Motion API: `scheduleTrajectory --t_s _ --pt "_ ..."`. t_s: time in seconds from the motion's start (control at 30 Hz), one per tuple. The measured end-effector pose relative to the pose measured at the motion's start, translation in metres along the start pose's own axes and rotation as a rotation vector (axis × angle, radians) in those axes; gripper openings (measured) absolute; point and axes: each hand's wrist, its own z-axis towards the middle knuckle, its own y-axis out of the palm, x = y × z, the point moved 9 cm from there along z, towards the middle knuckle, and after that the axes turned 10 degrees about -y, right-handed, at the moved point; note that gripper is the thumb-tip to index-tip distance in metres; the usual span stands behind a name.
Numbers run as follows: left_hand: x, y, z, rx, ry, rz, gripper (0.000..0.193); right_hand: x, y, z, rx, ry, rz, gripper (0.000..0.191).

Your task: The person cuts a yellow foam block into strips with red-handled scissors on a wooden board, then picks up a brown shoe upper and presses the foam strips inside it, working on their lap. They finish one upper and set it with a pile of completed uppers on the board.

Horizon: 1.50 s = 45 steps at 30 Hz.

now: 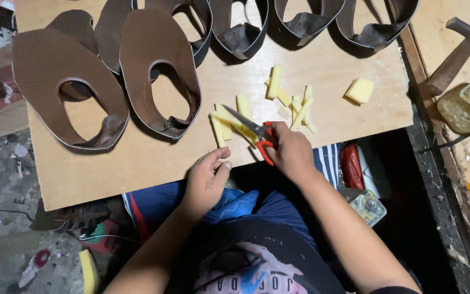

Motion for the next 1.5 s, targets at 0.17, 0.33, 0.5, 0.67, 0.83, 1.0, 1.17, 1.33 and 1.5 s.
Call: scheduleTrajectory --t_s 0.17,0.33,0.5,0.67,0.83,1.0,1.17,1.33,1.5 --pt "0.028 -0.001 -0.001 0.103 0.088 0.272 0.03 -0.002 -0.002 0.005 0.063 0.003 0.103 0.042" --pt "0.074 0.019 -0.004 0.19 0.483 0.748 0.038 -0.003 0.013 0.001 0.052 0.025 0.168 0.044" --pt "0.078 0.033 0.016 0.145 0.489 0.949 0.041 -0.002 0.047 -0.003 0.022 0.206 0.543 0.031" --pt "0.088 0.02 0.011 0.213 0.549 0.796 0.037 -0.003 0.046 -0.009 0.033 0.273 1.127 0.031" --pt "0.08 -0.002 0.012 0.277 0.406 0.366 0.037 0.019 0.023 -0.019 0.165 0.362 0.997 0.037" --pt "0.069 0.0 0.039 0.083 0.266 -0.021 0.036 0.028 0.022 -0.011 0.269 0.378 1.151 0.038" --pt "0.046 0.019 0.059 -0.066 -0.109 -0.32 0.041 0.029 0.016 -0.012 0.277 0.423 1.074 0.037" --pt "0.055 0.057 0.046 -0.233 -0.117 -0.636 0.041 0.016 0.013 -0.03 0.363 0.499 1.227 0.032" --pt "0.049 0.063 0.048 -0.214 -0.192 -0.587 0.034 0.012 0.015 -0.055 0.206 0.526 1.101 0.037"
